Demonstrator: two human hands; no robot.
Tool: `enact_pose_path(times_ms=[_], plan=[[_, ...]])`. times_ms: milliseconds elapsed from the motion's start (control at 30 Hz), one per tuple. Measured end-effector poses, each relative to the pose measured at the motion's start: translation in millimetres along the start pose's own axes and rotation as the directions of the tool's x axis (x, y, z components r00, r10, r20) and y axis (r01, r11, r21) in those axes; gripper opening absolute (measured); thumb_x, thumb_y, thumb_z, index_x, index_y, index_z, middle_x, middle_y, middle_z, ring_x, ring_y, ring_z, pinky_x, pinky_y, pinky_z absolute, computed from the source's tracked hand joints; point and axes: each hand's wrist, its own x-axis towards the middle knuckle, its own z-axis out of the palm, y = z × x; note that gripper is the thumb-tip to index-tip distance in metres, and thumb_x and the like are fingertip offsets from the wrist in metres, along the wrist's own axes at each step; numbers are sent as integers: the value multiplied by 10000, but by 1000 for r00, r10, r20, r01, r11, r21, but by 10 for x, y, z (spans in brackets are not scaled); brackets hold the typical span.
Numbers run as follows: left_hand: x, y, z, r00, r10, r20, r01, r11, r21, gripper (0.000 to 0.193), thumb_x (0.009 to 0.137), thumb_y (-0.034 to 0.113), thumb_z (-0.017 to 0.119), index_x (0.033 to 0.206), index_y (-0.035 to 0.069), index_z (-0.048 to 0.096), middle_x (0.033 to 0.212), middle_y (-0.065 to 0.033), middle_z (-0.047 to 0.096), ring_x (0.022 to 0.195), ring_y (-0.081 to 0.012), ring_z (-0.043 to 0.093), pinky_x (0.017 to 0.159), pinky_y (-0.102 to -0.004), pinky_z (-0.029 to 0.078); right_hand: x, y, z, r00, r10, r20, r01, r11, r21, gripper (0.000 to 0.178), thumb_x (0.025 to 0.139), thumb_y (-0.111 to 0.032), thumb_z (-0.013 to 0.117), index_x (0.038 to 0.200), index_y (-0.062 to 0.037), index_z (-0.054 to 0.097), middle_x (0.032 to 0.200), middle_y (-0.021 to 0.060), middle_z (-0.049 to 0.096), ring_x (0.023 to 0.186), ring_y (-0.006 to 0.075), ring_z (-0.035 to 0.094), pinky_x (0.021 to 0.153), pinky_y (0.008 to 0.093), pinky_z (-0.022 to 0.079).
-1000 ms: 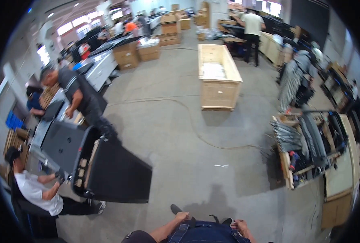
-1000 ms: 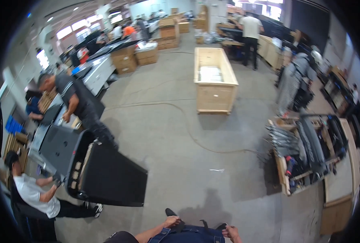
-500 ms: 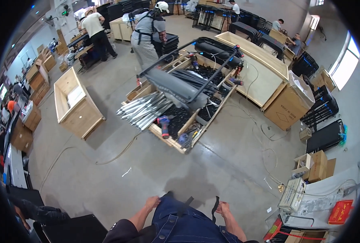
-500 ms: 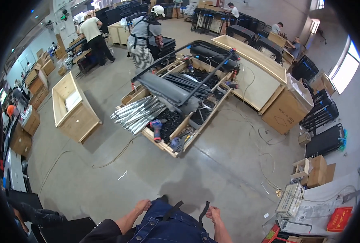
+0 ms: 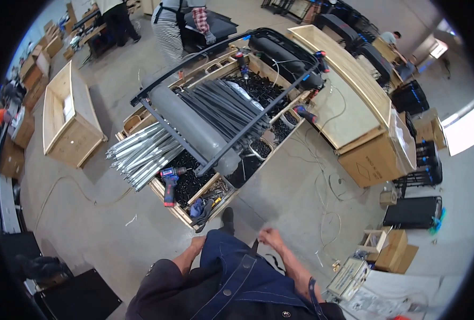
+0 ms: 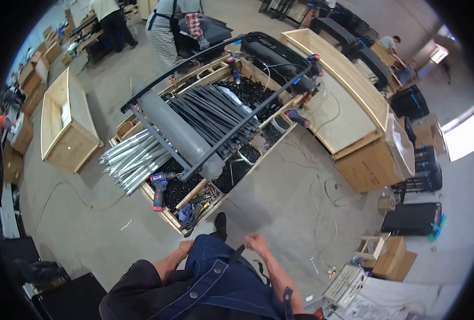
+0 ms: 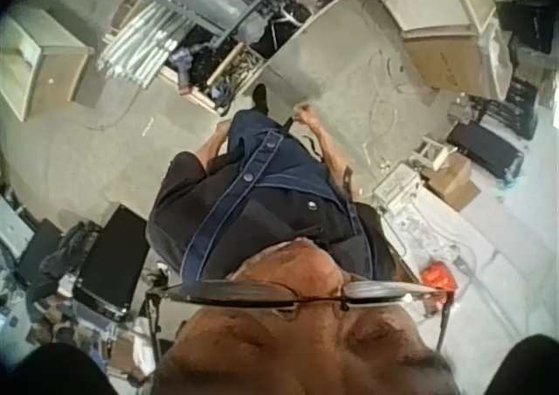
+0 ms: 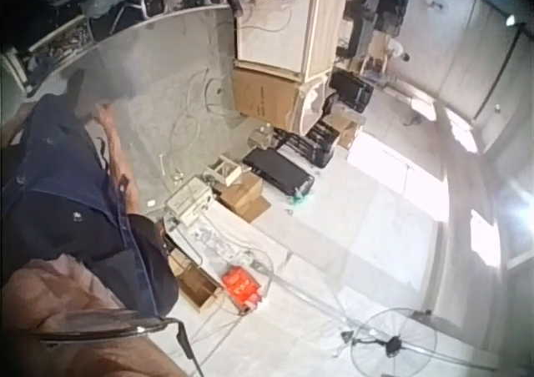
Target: Assemble a treadmill by attaching plastic covers and internal components using an electric drill and an air-powered screwdriver.
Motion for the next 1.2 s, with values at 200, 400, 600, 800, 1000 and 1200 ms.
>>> enact_pose_path(times_ms=[200, 400, 600, 800, 1000, 1200], plan=[[-131, 1211, 494, 989, 125, -81, -139, 972, -192, 321, 923, 351, 628, 1012, 54, 709, 856, -67, 700, 784, -157, 661, 666, -299, 497, 1774, -2135, -608, 895, -429, -125, 388, 885, -257, 254, 903, -210, 673, 1038, 4, 694, 820, 84, 709, 707, 158, 652, 644, 338, 523], [-643, 1371, 784, 960, -96, -264, -151, 614, -774, 337, 917, 325, 645, 1124, 58, 648, 853, -51, 678, 691, -130, 634, 580, -257, 489, 2743, -3647, -675, 730, -682, 40, 493, 485, -723, 341, 865, -270, 714, 1080, -55, 560, 1063, 172, 605, 925, 397, 646, 771, 502, 516], [-1228, 820, 2332, 867, -453, -210, -125, 210, -970, 264, 934, 277, 601, 1036, 34, 619, 808, -91, 668, 638, -212, 646, 542, -304, 525, 3199, -3894, -813, 714, -557, 424, 606, 189, -772, 446, 829, -215, 749, 1150, -24, 505, 1075, 247, 633, 906, 461, 659, 757, 537, 552], [-1327, 996, 3595, 888, -184, -423, 123, 978, -166, 371, 989, 321, 505, 1142, 39, 692, 1003, -95, 698, 917, -189, 632, 825, -330, 481, 3293, -4267, -969, 761, -441, 476, 642, 409, -648, 419, 800, -271, 760, 1140, -115, 571, 939, 204, 706, 920, 450, 670, 800, 527, 533], [-1441, 2131, 3593, 873, -344, -345, -81, 596, -799, 494, 1005, 396, 497, 1303, 24, 625, 1215, -107, 686, 1056, -221, 647, 941, -346, 476, 4021, -4434, -1067, 638, -632, 440, 762, 439, -475, 316, 861, -305, 722, 1041, -65, 622, 929, 198, 667, 910, 392, 666, 774, 488, 534], [-1751, 2722, 3560, 811, -396, -430, -123, 603, -788, 513, 999, 369, 528, 1316, -30, 588, 1211, -168, 672, 1077, -257, 653, 943, -363, 502, 4500, -4593, -793, 677, -516, 525, 668, 129, -733, 403, 860, -274, 735, 1081, -31, 503, 1061, 212, 619, 967, 415, 655, 793, 506, 563]])
